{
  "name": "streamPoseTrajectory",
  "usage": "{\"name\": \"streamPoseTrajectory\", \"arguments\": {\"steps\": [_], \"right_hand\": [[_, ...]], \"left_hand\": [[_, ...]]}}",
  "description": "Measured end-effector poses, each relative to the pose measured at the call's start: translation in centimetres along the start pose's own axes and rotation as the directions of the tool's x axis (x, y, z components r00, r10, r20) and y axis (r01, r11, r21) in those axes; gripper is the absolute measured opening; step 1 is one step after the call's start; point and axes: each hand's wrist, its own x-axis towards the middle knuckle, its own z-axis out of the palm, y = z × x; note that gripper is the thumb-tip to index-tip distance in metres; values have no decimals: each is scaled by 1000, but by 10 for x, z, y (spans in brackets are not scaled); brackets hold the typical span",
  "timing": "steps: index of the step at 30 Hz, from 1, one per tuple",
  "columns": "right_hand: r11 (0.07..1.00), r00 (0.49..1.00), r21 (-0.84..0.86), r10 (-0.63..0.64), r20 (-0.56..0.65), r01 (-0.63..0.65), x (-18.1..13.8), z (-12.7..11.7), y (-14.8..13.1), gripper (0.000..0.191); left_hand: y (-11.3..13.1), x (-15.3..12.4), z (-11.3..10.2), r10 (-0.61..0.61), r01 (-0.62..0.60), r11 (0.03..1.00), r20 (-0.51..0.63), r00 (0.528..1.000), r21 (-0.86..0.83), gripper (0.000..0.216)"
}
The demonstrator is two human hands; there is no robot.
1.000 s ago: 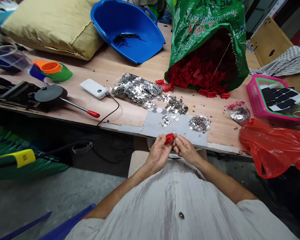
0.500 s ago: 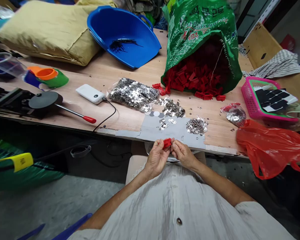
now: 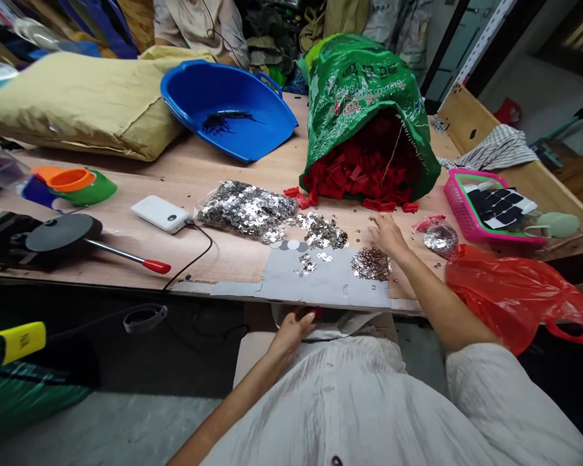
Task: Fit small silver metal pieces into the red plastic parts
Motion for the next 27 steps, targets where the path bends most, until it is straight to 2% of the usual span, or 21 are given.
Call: {"name": "streamPoseTrajectory", "arguments": {"steps": [2, 5, 8, 11, 14, 16, 17, 19, 20, 22, 24, 25, 27], "right_hand": [[990, 1000, -142, -9, -18, 6, 29, 2, 10, 38], [955, 998, -298, 28, 50, -12, 60, 4, 17, 38], [941, 993, -339, 51, 104, -12, 72, 3, 16, 35], [956, 995, -293, 25, 92, 3, 68, -1, 10, 36], [990, 996, -130, -52, 72, 61, 45, -6, -3, 35], [993, 987, -19, -111, 121, 114, 16, -7, -17, 33], [979, 969, 141, -170, 182, 145, -1, -7, -26, 32], [875, 904, 428, -352, 244, 225, -39, -5, -44, 31], [813, 853, 523, -445, 274, 256, -58, -3, -53, 31], [730, 762, 637, -553, 335, 249, -89, 1, -66, 30], [690, 727, 683, -593, 345, 239, -105, 5, -72, 29], [701, 737, 679, -574, 357, 218, -107, 7, -72, 28], [781, 813, 597, -463, 353, 186, -100, 12, -68, 25]], "left_hand": [[-1, 5, -1, 39, -36, 992, -20, 999, 124, 44], [0, 4, -2, 99, -94, 967, -9, 995, 239, 53], [6, -8, 1, 42, -90, 951, 166, 985, 295, 54], [19, -27, 7, -51, -90, 933, 375, 926, 348, 42], [38, -44, 14, -80, -37, 974, 498, 863, 221, 39], [50, -50, 20, -54, 7, 996, 515, 855, 91, 46], [56, -50, 24, -23, 9, 1000, 509, 860, 30, 52], [64, -48, 32, 27, 4, 998, 481, 876, -63, 65], [66, -45, 36, 48, 3, 994, 467, 883, -108, 67], [67, -40, 43, 98, -18, 984, 447, 889, -178, 61], [65, -35, 48, 144, -61, 975, 402, 904, -212, 53], [63, -34, 49, 153, -74, 974, 376, 914, -216, 49], [61, -36, 48, 142, -70, 973, 332, 932, -219, 44]]}}
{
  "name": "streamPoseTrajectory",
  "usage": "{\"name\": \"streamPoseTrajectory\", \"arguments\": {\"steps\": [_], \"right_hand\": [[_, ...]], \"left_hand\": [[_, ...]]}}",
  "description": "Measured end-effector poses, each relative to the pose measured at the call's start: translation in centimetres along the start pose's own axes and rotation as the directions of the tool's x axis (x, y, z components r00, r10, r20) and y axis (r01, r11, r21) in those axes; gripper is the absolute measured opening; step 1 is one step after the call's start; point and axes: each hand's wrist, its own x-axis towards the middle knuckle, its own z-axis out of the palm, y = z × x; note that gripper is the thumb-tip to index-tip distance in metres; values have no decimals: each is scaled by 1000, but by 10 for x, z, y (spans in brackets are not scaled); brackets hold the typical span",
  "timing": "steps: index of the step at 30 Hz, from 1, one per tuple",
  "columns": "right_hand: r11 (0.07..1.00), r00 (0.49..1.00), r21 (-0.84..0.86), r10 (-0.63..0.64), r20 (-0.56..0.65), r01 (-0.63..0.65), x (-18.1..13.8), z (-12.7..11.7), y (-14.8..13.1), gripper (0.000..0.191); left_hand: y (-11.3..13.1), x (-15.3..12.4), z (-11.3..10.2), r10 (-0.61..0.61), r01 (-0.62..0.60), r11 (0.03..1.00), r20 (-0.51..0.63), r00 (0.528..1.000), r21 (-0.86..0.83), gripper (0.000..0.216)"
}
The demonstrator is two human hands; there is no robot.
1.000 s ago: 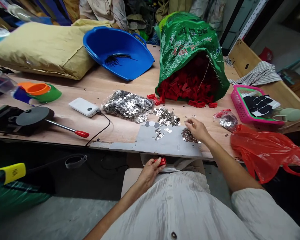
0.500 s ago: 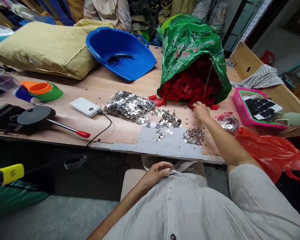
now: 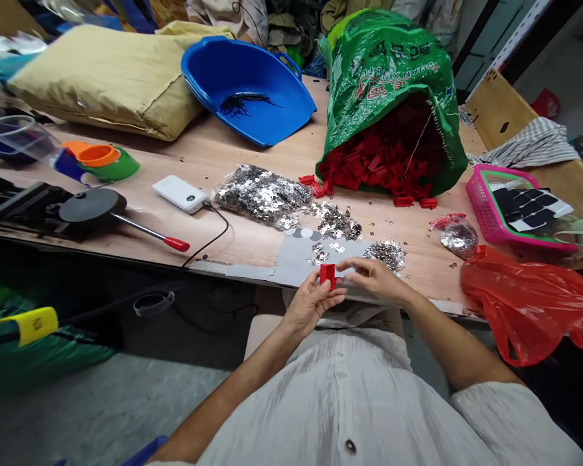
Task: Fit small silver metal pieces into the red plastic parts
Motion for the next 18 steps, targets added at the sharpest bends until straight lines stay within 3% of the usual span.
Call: {"name": "streamPoseTrajectory", "arguments": {"steps": [3, 7, 15, 18], "right_hand": [[947, 973, -283, 96, -210, -154, 18, -8, 16, 18], [816, 964, -538, 82, -254, -211, 40, -6, 30, 15], [756, 972, -624, 72, -223, -199, 53, -2, 29, 9], [791, 971, -585, 46, -233, -178, 47, -5, 24, 8]], "left_hand": [[2, -8, -1, -40, 39, 999, -17, 999, -24, 41], [5, -20, -1, -51, 51, 998, -10, 999, -23, 48], [6, -25, -1, 4, -6, 999, 51, 999, 45, 58], [10, -20, 1, 29, -29, 999, 30, 999, 29, 45]]}}
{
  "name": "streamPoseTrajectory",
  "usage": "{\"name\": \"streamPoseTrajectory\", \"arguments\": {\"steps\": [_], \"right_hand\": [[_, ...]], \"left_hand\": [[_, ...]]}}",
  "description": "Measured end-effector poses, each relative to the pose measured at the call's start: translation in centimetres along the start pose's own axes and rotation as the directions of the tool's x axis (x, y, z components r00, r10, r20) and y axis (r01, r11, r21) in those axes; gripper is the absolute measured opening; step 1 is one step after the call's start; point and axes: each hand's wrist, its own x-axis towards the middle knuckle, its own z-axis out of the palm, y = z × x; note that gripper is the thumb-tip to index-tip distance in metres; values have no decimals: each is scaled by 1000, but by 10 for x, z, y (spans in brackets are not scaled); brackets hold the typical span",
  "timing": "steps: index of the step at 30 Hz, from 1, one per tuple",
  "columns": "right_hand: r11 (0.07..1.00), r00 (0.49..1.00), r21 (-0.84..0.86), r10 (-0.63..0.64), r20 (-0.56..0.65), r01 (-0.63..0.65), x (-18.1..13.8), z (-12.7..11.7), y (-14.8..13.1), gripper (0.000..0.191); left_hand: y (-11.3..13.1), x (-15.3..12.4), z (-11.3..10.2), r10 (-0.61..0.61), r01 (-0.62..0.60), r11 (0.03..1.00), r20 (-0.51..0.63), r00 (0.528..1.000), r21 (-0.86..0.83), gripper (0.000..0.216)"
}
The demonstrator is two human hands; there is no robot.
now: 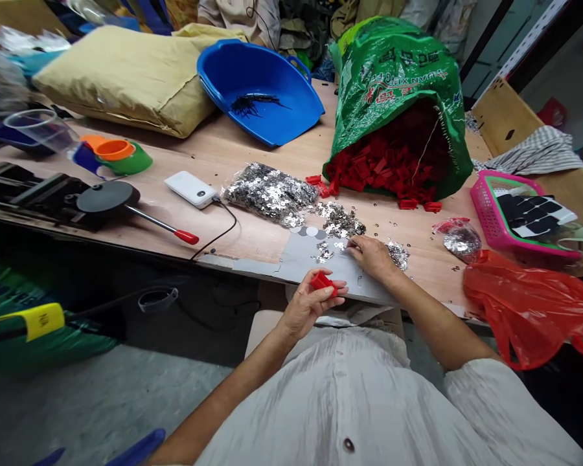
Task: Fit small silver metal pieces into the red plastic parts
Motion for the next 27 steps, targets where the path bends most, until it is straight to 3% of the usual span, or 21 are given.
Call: {"name": "streamPoseTrajectory", "arguments": {"steps": [3, 6, 9, 16, 27], "right_hand": [[993, 1000, 120, -13, -8, 14, -12, -9, -5, 9], [968, 999, 247, -43, -9, 44, -27, -18, -15, 7], [951, 998, 300, -67, -20, 70, -40, -23, -25, 8], [936, 994, 334, -99, -45, 109, -55, -26, -34, 6], [909, 988, 393, -100, -116, 138, -65, -17, -31, 7]], "left_hand": [[2, 9, 2, 38, -39, 999, -74, 997, -6, 28], [0, 20, 6, 139, -124, 987, -162, 977, 102, 28], [-3, 28, 10, 203, -163, 954, -143, 969, 249, 35], [-9, 33, 12, 214, -170, 926, -96, 972, 337, 33], [-14, 27, 14, 153, -118, 953, -104, 983, 280, 35]]}}
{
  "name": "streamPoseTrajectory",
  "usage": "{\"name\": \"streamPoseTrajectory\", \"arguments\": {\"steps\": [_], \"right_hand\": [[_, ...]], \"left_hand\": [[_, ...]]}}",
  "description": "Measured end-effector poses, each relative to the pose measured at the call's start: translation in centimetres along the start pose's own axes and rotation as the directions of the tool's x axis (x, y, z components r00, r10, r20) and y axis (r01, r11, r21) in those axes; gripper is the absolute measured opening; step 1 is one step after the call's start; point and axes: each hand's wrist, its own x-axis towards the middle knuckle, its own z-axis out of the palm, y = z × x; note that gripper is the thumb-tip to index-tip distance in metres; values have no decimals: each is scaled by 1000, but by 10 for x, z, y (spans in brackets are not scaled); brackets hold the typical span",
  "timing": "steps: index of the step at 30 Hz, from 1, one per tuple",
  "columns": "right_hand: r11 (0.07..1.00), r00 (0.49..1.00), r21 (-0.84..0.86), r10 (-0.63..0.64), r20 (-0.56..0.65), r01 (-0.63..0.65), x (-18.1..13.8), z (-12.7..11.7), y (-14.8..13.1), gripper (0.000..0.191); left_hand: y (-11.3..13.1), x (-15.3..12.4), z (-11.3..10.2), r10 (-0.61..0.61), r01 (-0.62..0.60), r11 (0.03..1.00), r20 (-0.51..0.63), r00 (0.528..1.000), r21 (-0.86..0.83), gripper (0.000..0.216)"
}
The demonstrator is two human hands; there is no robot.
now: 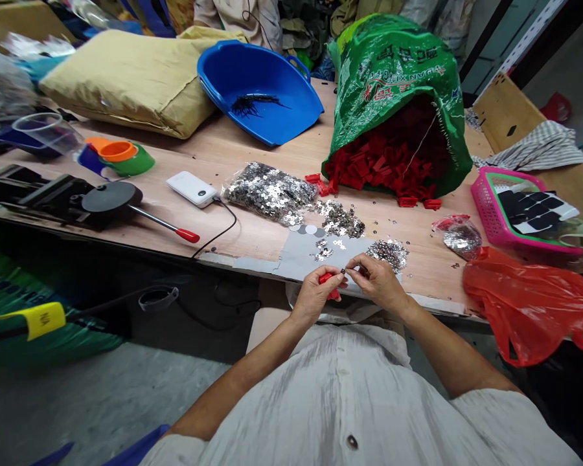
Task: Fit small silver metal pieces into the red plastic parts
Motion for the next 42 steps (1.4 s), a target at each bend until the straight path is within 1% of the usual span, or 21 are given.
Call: {"name": "streamPoseTrajectory", "arguments": {"steps": [8, 13, 21, 26, 28, 36, 42], "right_hand": [[996, 995, -43, -86, -58, 83, -7, 8, 6, 10], [996, 996, -46, -74, -55, 72, -7, 8, 7, 8], [984, 985, -81, -162, -54, 158, -9, 8, 12, 12], [962, 954, -66, -271, -130, 265, -10, 12, 17, 12], [956, 944, -58, -292, -151, 287, -10, 12, 18, 12], [963, 951, -56, -270, -151, 264, -9, 9, 18, 12], [970, 956, -41, -243, -161, 240, -9, 7, 16, 11]], "left_hand": [[-2, -1, 1, -22, 22, 1000, 4, 1000, -12, 31], [-2, -2, 3, -40, 40, 999, 5, 999, -26, 32], [-2, -2, 4, -46, 46, 999, 5, 999, 26, 29], [-1, -3, 8, -63, 64, 998, -16, 998, 15, 27], [0, -4, 8, -64, 64, 998, -17, 998, 14, 27], [0, -6, 9, -56, 56, 998, 20, 998, 5, 30], [1, -6, 11, -37, 37, 999, 18, 999, 1, 30]]}}
